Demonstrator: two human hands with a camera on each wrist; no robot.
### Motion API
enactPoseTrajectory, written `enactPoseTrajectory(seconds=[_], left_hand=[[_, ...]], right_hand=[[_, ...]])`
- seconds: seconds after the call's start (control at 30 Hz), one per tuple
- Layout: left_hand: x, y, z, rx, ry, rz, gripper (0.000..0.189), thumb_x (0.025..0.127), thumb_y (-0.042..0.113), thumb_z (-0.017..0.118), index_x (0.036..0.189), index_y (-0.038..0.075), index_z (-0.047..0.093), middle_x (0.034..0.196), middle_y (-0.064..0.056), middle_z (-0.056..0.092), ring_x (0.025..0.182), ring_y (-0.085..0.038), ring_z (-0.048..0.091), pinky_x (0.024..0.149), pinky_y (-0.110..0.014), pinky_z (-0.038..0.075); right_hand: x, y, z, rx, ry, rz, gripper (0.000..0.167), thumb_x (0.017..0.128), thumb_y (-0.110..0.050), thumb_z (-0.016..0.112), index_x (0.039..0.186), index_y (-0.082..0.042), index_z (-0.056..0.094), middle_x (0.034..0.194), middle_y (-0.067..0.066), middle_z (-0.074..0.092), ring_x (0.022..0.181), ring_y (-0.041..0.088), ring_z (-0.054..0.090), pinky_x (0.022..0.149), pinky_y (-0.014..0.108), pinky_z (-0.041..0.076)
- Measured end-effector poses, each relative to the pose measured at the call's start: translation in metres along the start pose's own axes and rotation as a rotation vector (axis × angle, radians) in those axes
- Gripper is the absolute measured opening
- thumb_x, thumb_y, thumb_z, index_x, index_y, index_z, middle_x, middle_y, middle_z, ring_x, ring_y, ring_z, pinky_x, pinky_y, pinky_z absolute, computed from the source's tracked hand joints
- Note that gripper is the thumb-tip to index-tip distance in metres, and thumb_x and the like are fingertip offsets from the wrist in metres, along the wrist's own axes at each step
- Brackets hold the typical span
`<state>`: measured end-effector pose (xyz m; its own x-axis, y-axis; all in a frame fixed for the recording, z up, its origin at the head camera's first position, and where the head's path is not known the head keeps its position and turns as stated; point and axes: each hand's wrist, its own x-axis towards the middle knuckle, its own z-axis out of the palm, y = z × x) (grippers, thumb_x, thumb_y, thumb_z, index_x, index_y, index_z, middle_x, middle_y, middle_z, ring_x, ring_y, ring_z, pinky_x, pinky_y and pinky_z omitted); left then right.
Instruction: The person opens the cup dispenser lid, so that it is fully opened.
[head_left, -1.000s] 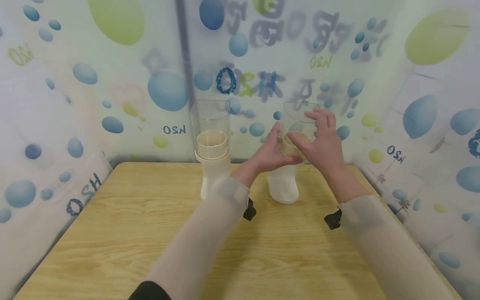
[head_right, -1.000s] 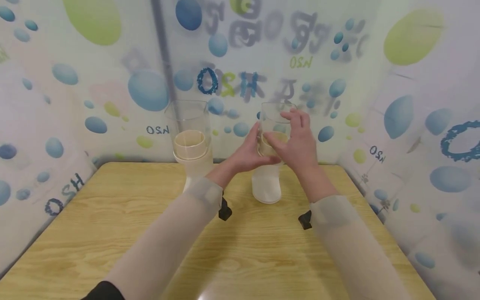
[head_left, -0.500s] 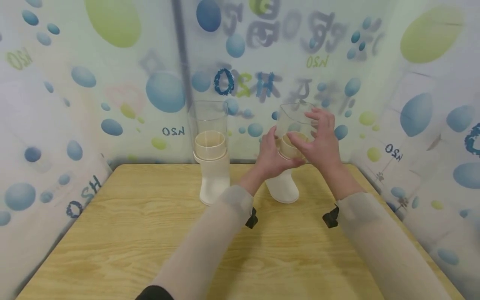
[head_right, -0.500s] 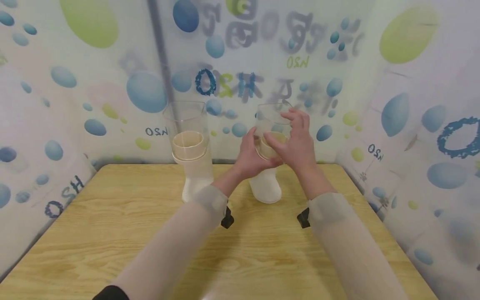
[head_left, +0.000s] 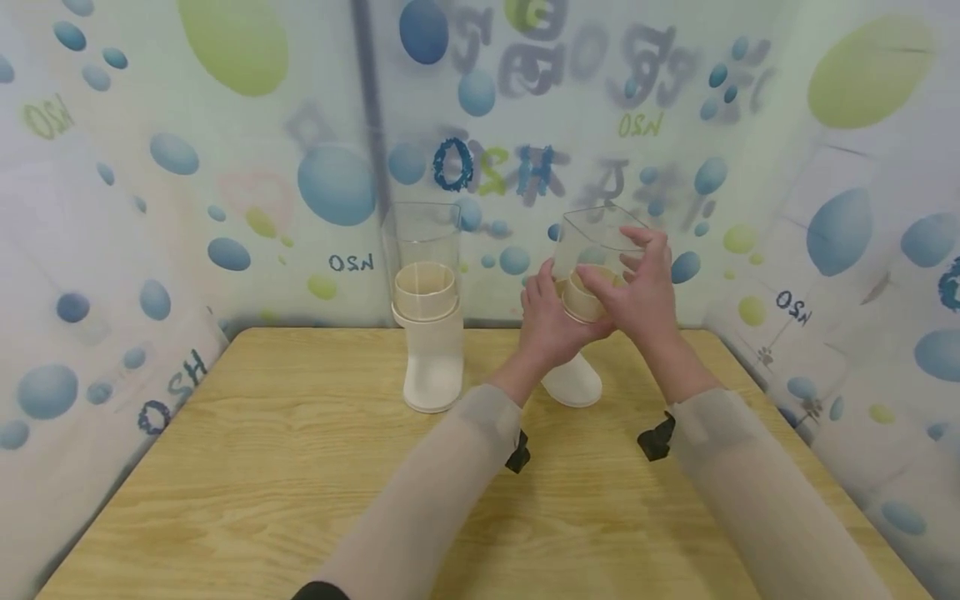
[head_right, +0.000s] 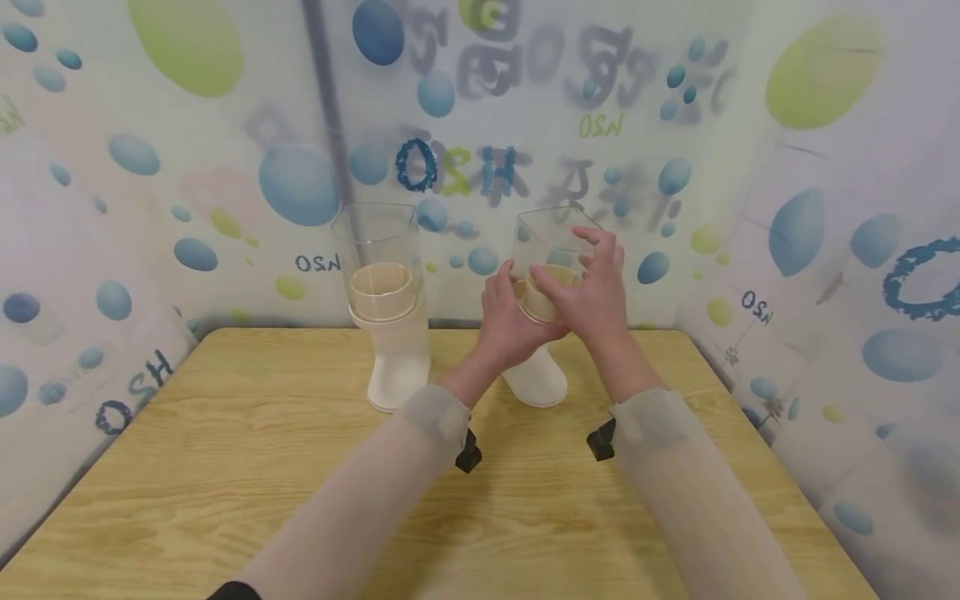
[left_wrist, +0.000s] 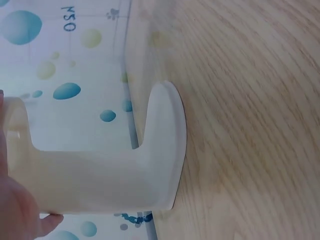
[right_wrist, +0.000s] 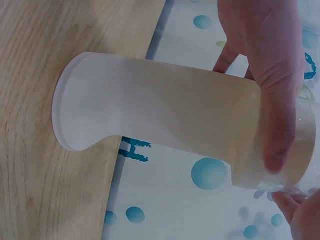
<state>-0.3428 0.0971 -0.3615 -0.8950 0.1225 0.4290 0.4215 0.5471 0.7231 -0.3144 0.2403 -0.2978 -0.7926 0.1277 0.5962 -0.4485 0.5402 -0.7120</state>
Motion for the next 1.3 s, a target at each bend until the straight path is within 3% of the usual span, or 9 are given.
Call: enactPoseTrajectory(seconds=[0.2,0.37,0.6,0.77,0.97,1.1,1.3], left_hand=[[-0.002,0.003,0.000,-0.009,-0.004,-0.028,0.136,0.075,0.066,0.095,0.171,0.013,0.014,0.161,-0.016,0.038,0.141,-0.034,0.044,0.113,-0.053,0.050],[0.000,0.002,-0.002,-0.082,-0.045,-0.063,0.136,0.075,0.062,0.097,0.171,0.016,0.011,0.169,-0.017,0.035,0.145,-0.035,0.048,0.115,-0.056,0.052],[0.003,0.000,-0.002,-0.113,-0.062,-0.058,0.134,0.074,0.065,0.096,0.170,0.019,0.014,0.164,-0.013,0.039,0.139,-0.031,0.052,0.112,-0.053,0.054],[0.001,0.000,-0.003,-0.106,-0.061,-0.068,0.134,0.073,0.062,0.098,0.169,0.019,0.015,0.162,-0.011,0.041,0.135,-0.028,0.054,0.109,-0.050,0.055],[0.001,-0.001,-0.005,-0.108,-0.095,-0.056,0.132,0.074,0.059,0.098,0.170,0.019,0.016,0.161,-0.011,0.041,0.134,-0.028,0.054,0.107,-0.049,0.056],[0.004,-0.003,-0.007,-0.114,-0.110,-0.023,0.132,0.075,0.057,0.098,0.170,0.016,0.015,0.161,-0.013,0.040,0.138,-0.030,0.053,0.109,-0.051,0.055],[0.004,-0.008,-0.010,-0.135,-0.132,-0.014,0.132,0.076,0.055,0.098,0.171,0.017,0.014,0.162,-0.013,0.040,0.137,-0.030,0.054,0.109,-0.052,0.055]], right_hand=[[0.000,-0.005,-0.002,-0.032,-0.029,0.070,0.092,0.089,-0.051,0.089,0.159,-0.019,0.039,0.163,0.022,0.043,0.145,0.046,0.058,0.117,0.066,0.049],[0.000,-0.006,0.002,-0.035,-0.012,0.079,0.092,0.089,-0.053,0.089,0.159,-0.021,0.039,0.161,0.021,0.046,0.142,0.044,0.060,0.115,0.065,0.051],[0.004,-0.010,0.002,-0.033,0.044,0.123,0.090,0.086,-0.057,0.090,0.156,-0.024,0.043,0.159,0.015,0.053,0.136,0.041,0.066,0.111,0.060,0.055],[0.004,-0.015,-0.002,-0.024,0.011,0.149,0.091,0.085,-0.058,0.090,0.155,-0.023,0.043,0.160,0.015,0.053,0.136,0.040,0.066,0.109,0.061,0.056],[0.003,-0.021,-0.005,-0.130,-0.018,0.122,0.093,0.089,-0.059,0.086,0.158,-0.017,0.040,0.165,0.016,0.048,0.135,0.044,0.065,0.107,0.063,0.056],[0.003,-0.026,-0.003,-0.224,0.000,0.090,0.090,0.090,-0.061,0.082,0.157,-0.015,0.043,0.159,0.023,0.050,0.129,0.046,0.068,0.103,0.063,0.056],[0.004,-0.028,-0.004,-0.241,0.010,0.085,0.087,0.089,-0.062,0.083,0.153,-0.017,0.046,0.153,0.025,0.054,0.122,0.048,0.071,0.102,0.063,0.056]])
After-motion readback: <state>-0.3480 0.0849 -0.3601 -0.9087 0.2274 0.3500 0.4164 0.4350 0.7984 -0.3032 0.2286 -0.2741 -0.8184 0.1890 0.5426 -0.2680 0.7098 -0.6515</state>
